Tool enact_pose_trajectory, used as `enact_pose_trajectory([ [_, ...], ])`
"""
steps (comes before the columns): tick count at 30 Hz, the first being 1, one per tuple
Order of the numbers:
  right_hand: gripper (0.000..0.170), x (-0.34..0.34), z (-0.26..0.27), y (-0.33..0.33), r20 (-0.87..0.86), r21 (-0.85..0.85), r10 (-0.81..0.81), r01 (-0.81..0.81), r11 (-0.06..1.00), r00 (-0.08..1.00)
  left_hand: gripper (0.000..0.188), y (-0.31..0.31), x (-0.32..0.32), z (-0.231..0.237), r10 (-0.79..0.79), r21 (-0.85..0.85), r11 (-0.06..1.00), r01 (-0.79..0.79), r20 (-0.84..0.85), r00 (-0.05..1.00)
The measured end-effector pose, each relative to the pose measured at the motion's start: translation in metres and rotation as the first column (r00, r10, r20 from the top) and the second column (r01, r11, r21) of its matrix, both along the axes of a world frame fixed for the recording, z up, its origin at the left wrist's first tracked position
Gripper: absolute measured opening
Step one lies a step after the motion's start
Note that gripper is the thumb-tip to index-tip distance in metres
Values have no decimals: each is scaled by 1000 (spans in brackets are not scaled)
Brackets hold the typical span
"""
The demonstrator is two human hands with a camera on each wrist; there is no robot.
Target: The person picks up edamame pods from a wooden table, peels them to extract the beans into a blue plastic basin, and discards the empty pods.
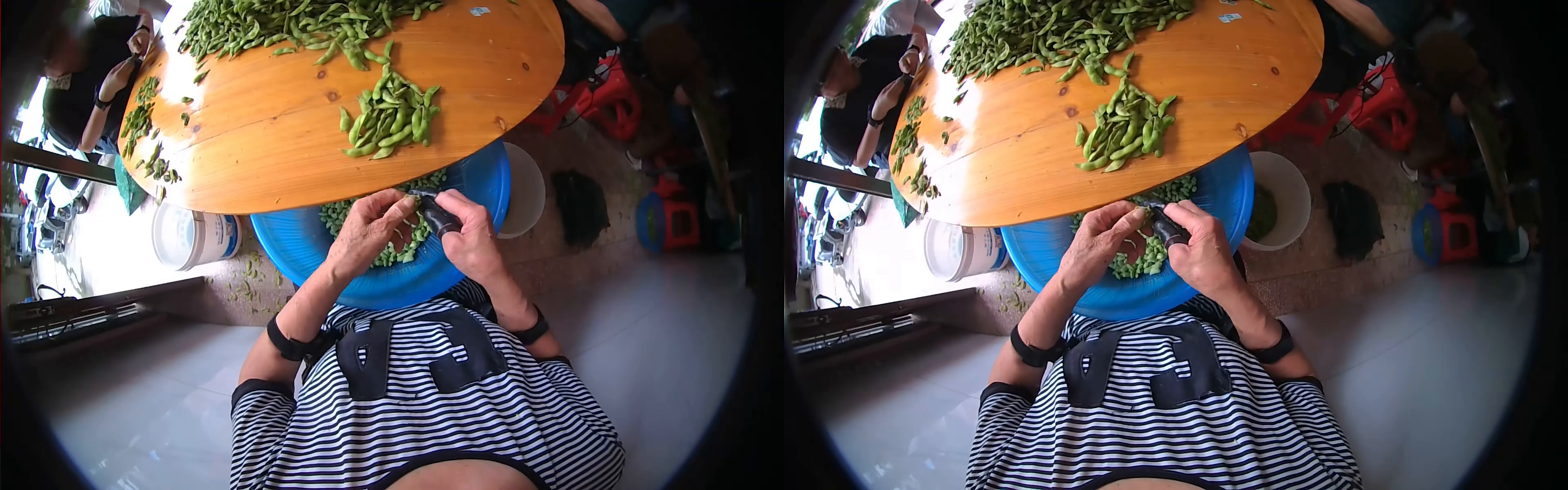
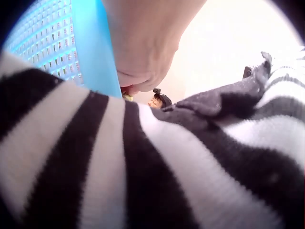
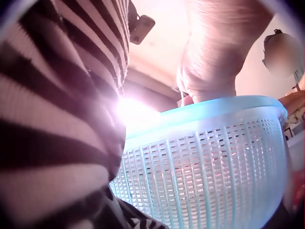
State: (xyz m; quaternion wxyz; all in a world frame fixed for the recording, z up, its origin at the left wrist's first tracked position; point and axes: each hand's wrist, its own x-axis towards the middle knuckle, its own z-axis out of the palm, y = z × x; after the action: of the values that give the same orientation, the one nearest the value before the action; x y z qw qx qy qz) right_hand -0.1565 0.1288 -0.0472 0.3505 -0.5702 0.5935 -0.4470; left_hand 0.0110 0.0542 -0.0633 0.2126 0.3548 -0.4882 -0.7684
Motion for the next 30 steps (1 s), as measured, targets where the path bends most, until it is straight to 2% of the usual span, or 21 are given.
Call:
enact_pose_trajectory([
  [4, 32, 6, -7, 2, -74, -23, -28, 26, 999, 997, 28, 3, 0, -9, 1, 15, 1000, 0, -55, 998],
  [6, 32, 8, -9, 1, -100, -19, -25, 23, 1000, 995, 18, 4, 0, -11, -37, -14, 999, 37, -24, 999],
  [10, 29, 16, -4, 2, -195, -68, -4, -10, 998, 981, 13, 4, 1, -12, -30, -21, 999, 31, 30, 999],
  [12, 30, 14, -4, 1, -212, -50, 1, -12, 999, 977, 21, 3, 2, -30, -56, -306, 951, 46, -22, 998],
  [13, 31, 9, -7, -1, -107, -44, -6, 2, 999, 994, 21, 2, 3, -33, -54, -308, 950, 45, -23, 998],
  [15, 32, -5, -9, 1, 41, -34, -43, 44, 998, 998, 27, 0, 4, -37, -18, -3, 1000, 18, -145, 989],
  [16, 31, -17, -4, 5, 18, -13, -94, 95, 995, 995, 27, 1, 6, -32, -12, -6, 1000, 11, -146, 989],
  [17, 32, -37, -3, 14, 44, 12, -147, 146, 989, 988, 23, 4, 9, -23, -39, -267, 963, 47, 33, 999],
  [18, 33, -52, 11, 21, 18, 59, -262, 261, 964, 965, 19, 6, 12, -10, -18, -499, 858, 124, 212, 977],
  [19, 35, -69, 16, 24, -168, -68, -354, 348, 935, 920, 17, 5, 14, 14, -13, -525, 837, 152, 258, 966],
  [20, 39, -98, 9, 34, -402, -114, -410, 399, 910, 819, 17, 3, 17, 25, -10, -528, 836, 150, 258, 966],
  [21, 42, -109, 21, 40, -549, -15, -411, 483, 875, 728, 17, 0, 20, 34, 147, -689, 723, 50, 224, 963],
  [22, 42, -124, 13, 46, -716, -71, -401, 512, 856, 572, 17, -5, 22, 38, 294, -821, 569, -40, 158, 943],
  [23, 43, -139, 4, 53, -744, -36, -370, 520, 853, 556, 16, -17, 21, 36, 430, -924, 379, -45, 133, 893],
  [24, 43, -148, 0, 56, -770, 0, -336, 527, 850, 542, 14, -27, 20, 38, 476, -958, 279, -61, 83, 875],
  [26, 43, -139, 6, 55, -749, -13, -374, 552, 834, 547, 13, -45, 21, 30, 551, -965, 240, 108, 227, 803],
  [28, 44, -127, 11, 50, -725, -27, -420, 587, 809, 546, 12, -49, 20, 26, 557, -962, 237, 133, 247, 793],
  [30, 45, -110, 14, 40, -480, 9, -436, 502, 865, 761, 11, -50, 20, 23, 561, -959, 236, 159, 268, 783],
])
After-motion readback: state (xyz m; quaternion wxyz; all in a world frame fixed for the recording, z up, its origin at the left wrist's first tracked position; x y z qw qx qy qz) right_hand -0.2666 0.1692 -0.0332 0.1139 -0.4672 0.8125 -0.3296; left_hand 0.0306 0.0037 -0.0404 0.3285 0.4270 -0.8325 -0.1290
